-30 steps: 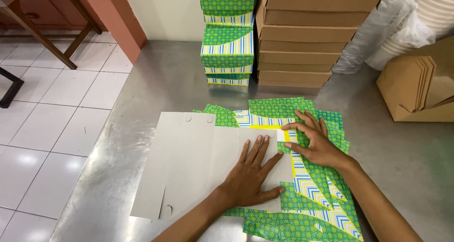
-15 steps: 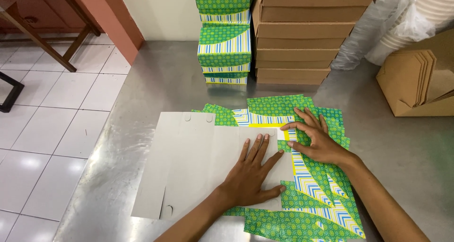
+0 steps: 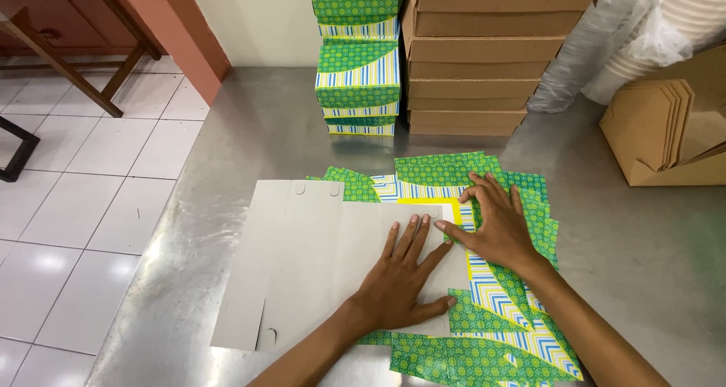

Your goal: The person folds a flat, patterned cardboard sheet into a small rectangular box by hand, tucking flaps and securing tabs. After completing one box, they place it on a stack of finished boxes and begin folding another sheet.

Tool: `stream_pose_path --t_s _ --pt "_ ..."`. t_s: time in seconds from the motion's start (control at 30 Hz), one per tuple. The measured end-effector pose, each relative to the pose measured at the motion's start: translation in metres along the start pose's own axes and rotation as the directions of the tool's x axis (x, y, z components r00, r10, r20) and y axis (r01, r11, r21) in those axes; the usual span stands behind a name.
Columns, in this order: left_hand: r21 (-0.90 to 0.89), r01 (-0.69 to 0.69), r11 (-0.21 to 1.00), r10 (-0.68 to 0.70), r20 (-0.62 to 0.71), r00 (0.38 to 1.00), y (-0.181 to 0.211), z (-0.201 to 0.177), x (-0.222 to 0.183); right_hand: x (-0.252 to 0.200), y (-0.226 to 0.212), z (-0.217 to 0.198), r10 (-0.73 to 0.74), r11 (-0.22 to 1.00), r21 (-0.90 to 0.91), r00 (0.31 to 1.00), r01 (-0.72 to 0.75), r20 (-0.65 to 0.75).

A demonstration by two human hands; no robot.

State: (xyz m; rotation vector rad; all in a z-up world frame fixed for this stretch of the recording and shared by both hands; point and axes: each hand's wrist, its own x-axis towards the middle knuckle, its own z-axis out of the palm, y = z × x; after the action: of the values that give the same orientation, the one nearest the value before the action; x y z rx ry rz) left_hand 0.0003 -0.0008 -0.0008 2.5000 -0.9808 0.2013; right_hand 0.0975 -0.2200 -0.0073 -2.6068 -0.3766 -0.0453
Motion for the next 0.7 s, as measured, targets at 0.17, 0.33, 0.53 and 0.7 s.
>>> stream_pose_path --t_s 0.17,0.33,0.53,0.7 --pt "0.018 0.011 1.000 -0.011 -0.007 1.000 0.000 0.001 0.000 0.000 0.004 0.001 -0.035 0.999 -0.007 0.999 0.035 0.011" --pt "0.021 0.028 0.999 -0.027 -0.037 0.999 0.000 0.004 0.000 0.002 0.014 -0.003 -0.047 0.998 0.049 0.994 0.042 0.097" --pt "0.002 0.035 0.999 -0.035 -0.033 0.999 0.000 0.004 0.000 0.004 0.024 -0.017 -0.111 0.981 0.179 0.964 0.068 0.241" --pt "0.001 0.054 0.999 -0.054 0.018 0.998 0.000 0.002 0.000 0.003 0.023 -0.026 -0.140 0.963 0.264 0.939 0.055 0.315"
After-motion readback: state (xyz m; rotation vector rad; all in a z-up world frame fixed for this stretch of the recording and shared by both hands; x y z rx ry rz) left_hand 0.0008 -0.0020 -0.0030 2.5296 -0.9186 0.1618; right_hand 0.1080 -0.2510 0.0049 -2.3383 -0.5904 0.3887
